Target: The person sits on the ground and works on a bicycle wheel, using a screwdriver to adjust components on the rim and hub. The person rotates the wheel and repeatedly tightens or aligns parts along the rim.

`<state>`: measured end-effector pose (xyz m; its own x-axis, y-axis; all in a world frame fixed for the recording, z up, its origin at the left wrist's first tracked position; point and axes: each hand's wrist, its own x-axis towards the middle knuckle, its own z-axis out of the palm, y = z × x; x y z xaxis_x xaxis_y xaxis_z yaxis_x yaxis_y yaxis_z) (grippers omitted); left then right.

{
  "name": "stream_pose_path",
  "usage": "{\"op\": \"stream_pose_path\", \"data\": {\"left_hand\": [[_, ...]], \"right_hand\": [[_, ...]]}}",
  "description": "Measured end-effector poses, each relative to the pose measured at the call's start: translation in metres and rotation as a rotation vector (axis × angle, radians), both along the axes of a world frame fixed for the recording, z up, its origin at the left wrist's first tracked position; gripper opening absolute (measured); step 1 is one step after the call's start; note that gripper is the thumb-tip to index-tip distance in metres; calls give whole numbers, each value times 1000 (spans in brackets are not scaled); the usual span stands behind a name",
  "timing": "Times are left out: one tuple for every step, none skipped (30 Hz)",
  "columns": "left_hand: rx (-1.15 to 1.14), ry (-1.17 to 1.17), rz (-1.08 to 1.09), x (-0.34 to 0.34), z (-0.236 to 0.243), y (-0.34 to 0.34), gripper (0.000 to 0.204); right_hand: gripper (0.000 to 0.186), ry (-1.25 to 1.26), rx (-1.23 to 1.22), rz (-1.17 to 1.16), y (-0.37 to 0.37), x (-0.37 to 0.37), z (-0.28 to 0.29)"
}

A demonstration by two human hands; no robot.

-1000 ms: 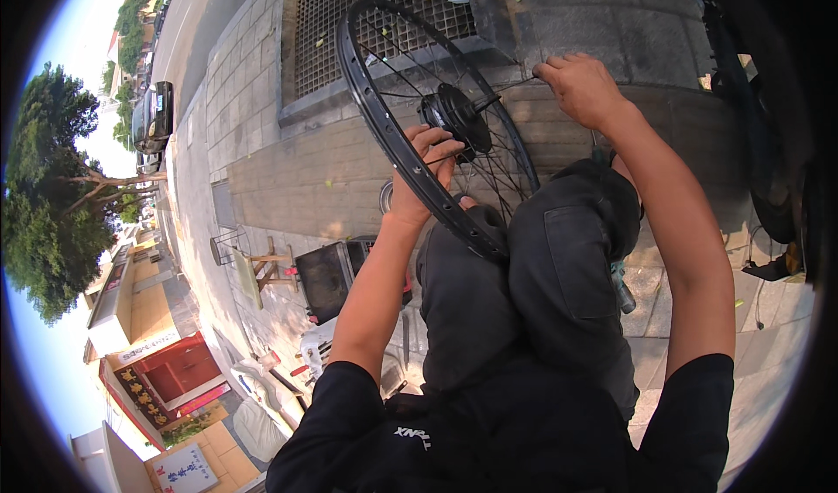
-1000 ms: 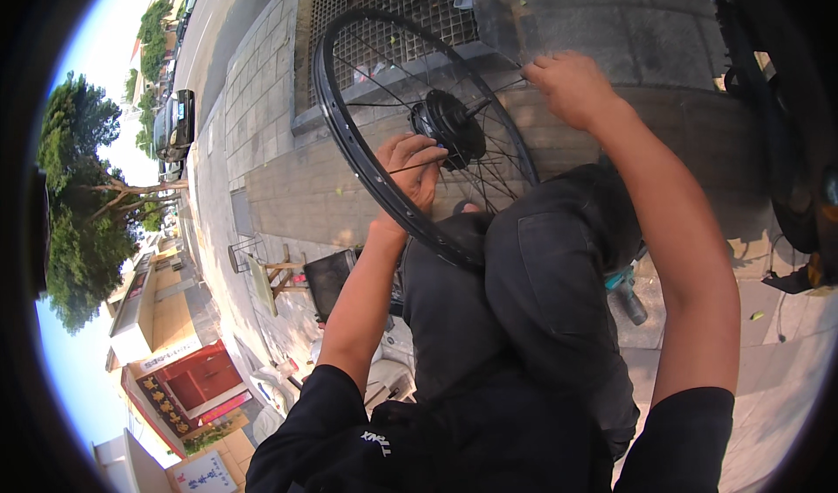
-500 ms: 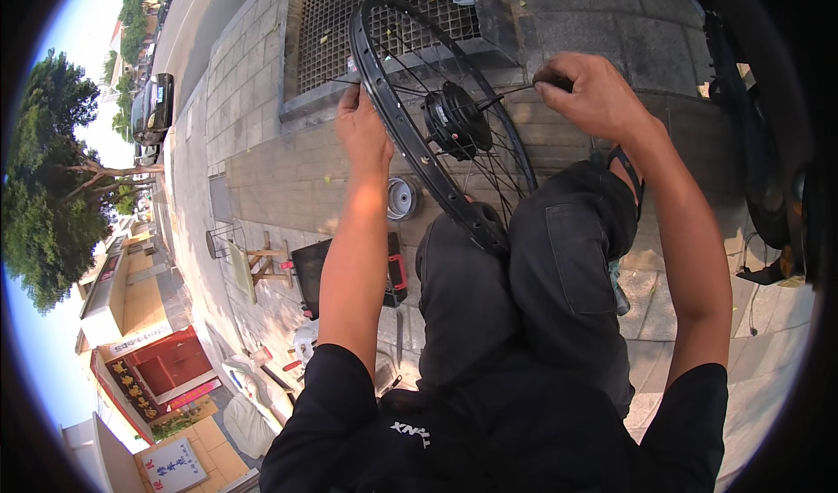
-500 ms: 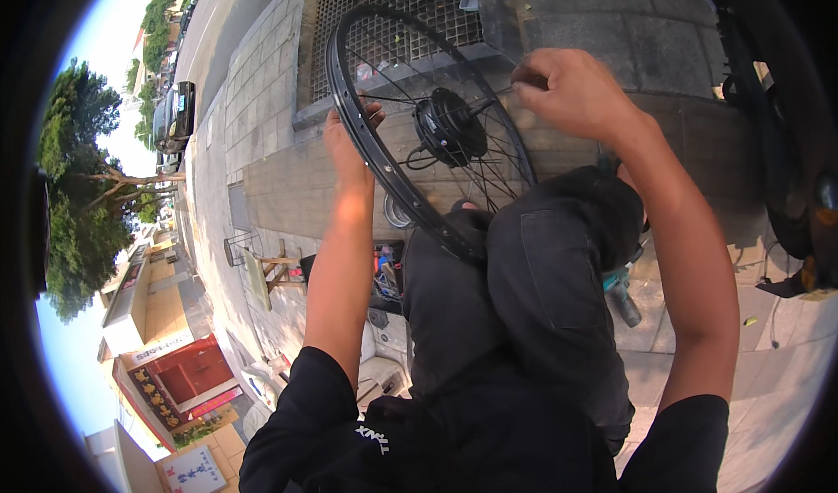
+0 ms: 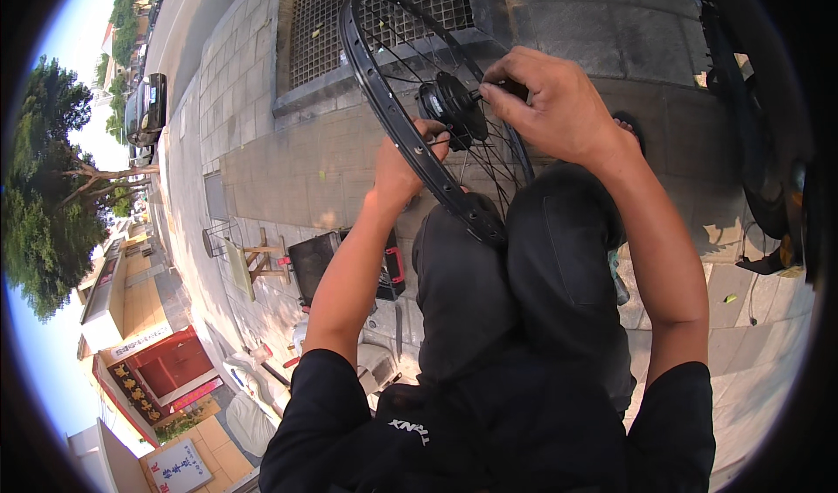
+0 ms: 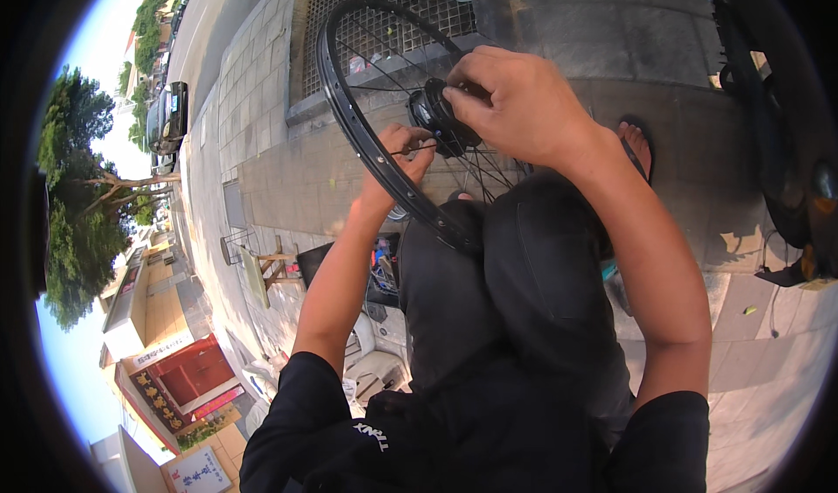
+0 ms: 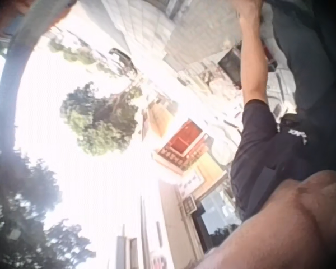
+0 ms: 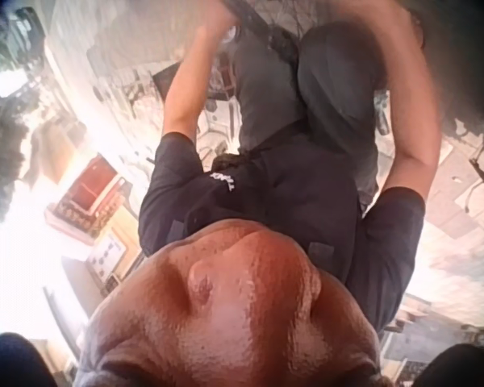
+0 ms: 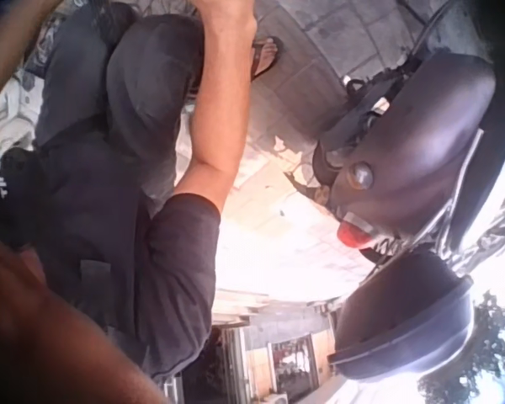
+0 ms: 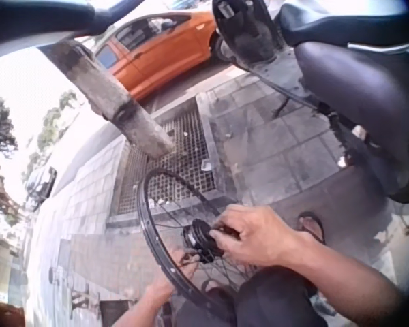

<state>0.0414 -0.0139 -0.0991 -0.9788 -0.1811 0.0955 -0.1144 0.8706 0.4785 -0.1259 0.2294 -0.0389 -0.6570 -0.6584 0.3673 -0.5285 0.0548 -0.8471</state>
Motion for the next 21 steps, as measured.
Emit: {"op": "stream_pose_path", "data": {"left_hand": [[197,-184,192,-2,8,7,34],[395,-367,382,-6,17,15,36],[590,-546,570,-10,22,20,38],[687,-552,608,-11,19,26,39],[784,-558,645,-12,12,32,39],[883,-563,679,-12,7,33,40],[911,-624,612,-10,3,29,36],[985,-608,633,-8,0,28,32],[1060,-592,650,-8,0,30,28],[1134,-576,667,-8,0,32,24],[1171,-542,711,-8,0,34,23],[1208,-510,756,-8,0,36,22],[1244,-477,802,-7,2,38,20],[1286,-423,791,-4,5,41,21],[1328,-369,778,-3,12,46,21],[1370,-314,765,-3,16,48,22],[1504,-290,714,-1,15,34,29],[1741,-171,621,1,16,18,32],[1972,-40,515,4,18,3,35],[2192,100,393,8,18,-7,38],[2152,274,445,6,24,-9,40]], "right_hand": [[17,1,-1,2,-1,0,0],[17,25,6,1,-1,1,-1],[17,51,8,-3,-2,1,0],[17,77,11,-10,-2,2,1],[17,85,10,-17,-3,3,1],[17,95,10,-27,-3,3,1],[17,104,11,-36,-2,3,1],[17,80,15,-34,-2,4,1],[18,57,21,-34,-1,3,1],[18,35,26,-33,-1,2,0],[18,45,24,-41,0,2,-1],[18,54,24,-49,0,1,-2],[19,63,23,-56,1,1,-3],[19,62,28,-58,1,0,-3],[19,62,34,-59,2,-1,-3],[19,62,41,-61,3,-2,-4],[19,74,36,-70,3,-3,-5],[19,85,29,-73,0,-2,-7],[19,96,22,-74,-2,-1,-8],[19,72,31,-63,-3,0,-6],[19,48,43,-55,-4,1,-4]]}}
